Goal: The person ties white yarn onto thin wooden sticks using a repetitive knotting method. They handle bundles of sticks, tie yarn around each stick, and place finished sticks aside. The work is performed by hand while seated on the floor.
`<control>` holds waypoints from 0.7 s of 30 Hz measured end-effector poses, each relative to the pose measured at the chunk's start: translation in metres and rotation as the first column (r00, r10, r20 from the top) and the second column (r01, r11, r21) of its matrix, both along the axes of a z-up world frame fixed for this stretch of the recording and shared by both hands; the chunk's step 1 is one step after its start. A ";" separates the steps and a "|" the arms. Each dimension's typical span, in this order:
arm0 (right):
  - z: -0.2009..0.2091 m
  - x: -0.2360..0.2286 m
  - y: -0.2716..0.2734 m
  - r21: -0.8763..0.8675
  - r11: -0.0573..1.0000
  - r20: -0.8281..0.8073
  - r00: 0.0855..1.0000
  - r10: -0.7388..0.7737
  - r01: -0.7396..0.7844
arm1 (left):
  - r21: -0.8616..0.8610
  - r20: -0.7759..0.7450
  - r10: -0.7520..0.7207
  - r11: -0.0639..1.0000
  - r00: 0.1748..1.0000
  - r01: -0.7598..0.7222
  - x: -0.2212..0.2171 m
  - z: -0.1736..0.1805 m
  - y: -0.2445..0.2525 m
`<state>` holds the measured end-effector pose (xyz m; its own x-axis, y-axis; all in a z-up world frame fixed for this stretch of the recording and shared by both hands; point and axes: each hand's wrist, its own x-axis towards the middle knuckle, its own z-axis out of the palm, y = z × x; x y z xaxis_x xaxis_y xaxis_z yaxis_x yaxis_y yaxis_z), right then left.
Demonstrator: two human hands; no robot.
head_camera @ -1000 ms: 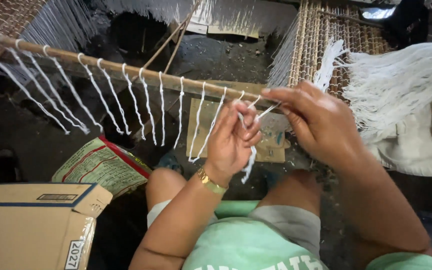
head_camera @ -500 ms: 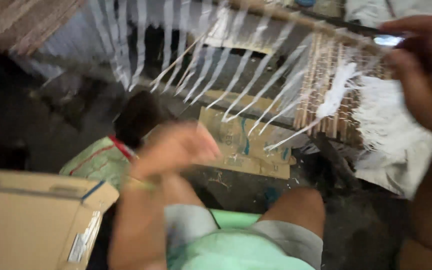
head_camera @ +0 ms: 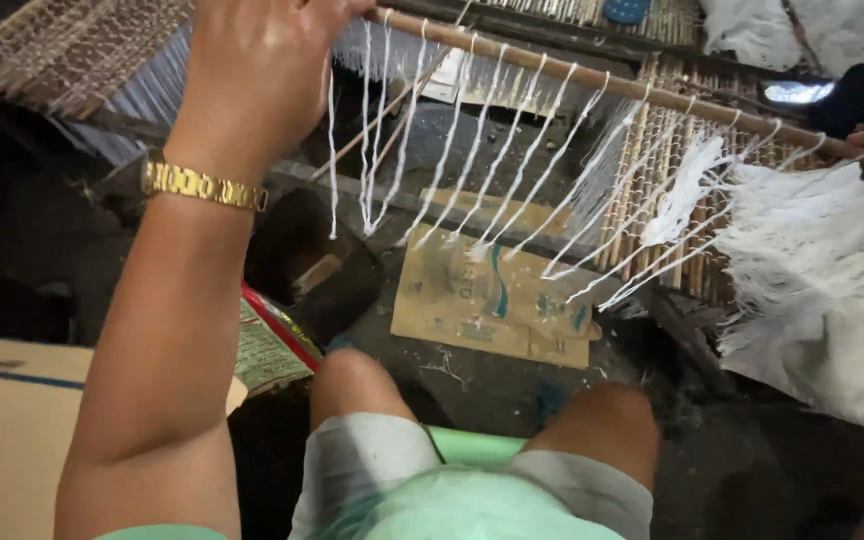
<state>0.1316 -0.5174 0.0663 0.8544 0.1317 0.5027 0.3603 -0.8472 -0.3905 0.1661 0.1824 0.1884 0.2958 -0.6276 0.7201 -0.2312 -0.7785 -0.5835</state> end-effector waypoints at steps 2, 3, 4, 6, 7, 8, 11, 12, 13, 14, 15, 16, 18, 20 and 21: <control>0.023 -0.029 0.033 -0.050 0.999 0.018 1.000 -0.011 0.012 | -0.048 -0.077 -0.026 0.999 0.997 0.022 0.001 -0.001 -0.012; 0.032 -0.043 0.051 -0.101 0.995 0.026 1.000 -0.015 0.018 | -0.099 -0.161 -0.049 0.995 0.986 0.033 0.000 -0.003 -0.015; 0.038 -0.049 0.061 -0.101 0.995 0.024 1.000 -0.014 0.016 | -0.099 -0.163 -0.048 0.995 0.985 0.032 0.000 -0.006 -0.019; 0.050 -0.061 0.078 -0.057 0.998 0.005 1.000 0.013 -0.013 | -0.064 -0.103 -0.088 0.995 0.991 0.081 0.002 -0.010 -0.030; 0.049 -0.059 0.077 -0.059 0.998 0.004 1.000 0.009 -0.009 | -0.065 -0.103 -0.092 0.994 0.990 0.085 0.002 -0.009 -0.031; 0.048 -0.058 0.075 -0.049 0.999 0.014 1.000 0.013 -0.012 | -0.067 -0.115 -0.072 0.996 0.991 0.064 0.002 -0.008 -0.033; 0.059 -0.065 0.091 -0.035 0.999 0.014 1.000 0.002 -0.002 | -0.073 -0.174 -0.050 0.997 0.984 0.037 0.001 -0.005 -0.044; 0.065 -0.068 0.100 -0.026 1.000 0.007 1.000 -0.004 0.005 | -0.075 -0.217 -0.041 0.997 0.975 0.025 0.000 -0.003 -0.047; 0.065 -0.067 0.097 -0.027 1.000 0.008 1.000 -0.005 0.006 | -0.076 -0.217 -0.042 0.997 0.975 0.026 0.001 -0.005 -0.050; 0.065 -0.066 0.095 -0.052 0.999 0.029 0.999 0.017 -0.015 | -0.086 -0.197 -0.081 0.994 0.977 0.065 0.001 -0.007 -0.052; 0.065 -0.065 0.093 -0.077 0.996 0.049 0.998 0.041 -0.037 | -0.095 -0.176 -0.118 0.990 0.977 0.103 0.002 -0.009 -0.054; 0.066 -0.065 0.095 -0.078 0.996 0.050 0.998 0.041 -0.038 | -0.097 -0.175 -0.118 0.990 0.977 0.102 0.001 -0.008 -0.054; 0.068 -0.066 0.099 -0.091 0.995 0.059 0.997 0.044 -0.038 | -0.081 -0.175 -0.116 0.991 0.978 0.104 -0.001 -0.006 -0.056; 0.067 -0.066 0.100 -0.070 0.997 0.054 0.998 0.035 -0.031 | -0.134 -0.212 -0.237 0.968 0.948 0.212 -0.011 0.003 -0.065; 0.067 -0.065 0.101 -0.048 0.998 0.049 0.998 0.031 -0.028 | -0.189 -0.241 -0.349 0.932 0.905 0.309 -0.016 0.007 -0.068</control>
<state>0.0670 -0.4167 0.1334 0.8237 0.1811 0.5374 0.4035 -0.8531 -0.3308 0.1497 0.1141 0.1955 0.2834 -0.6187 0.7327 -0.6198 -0.7012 -0.3523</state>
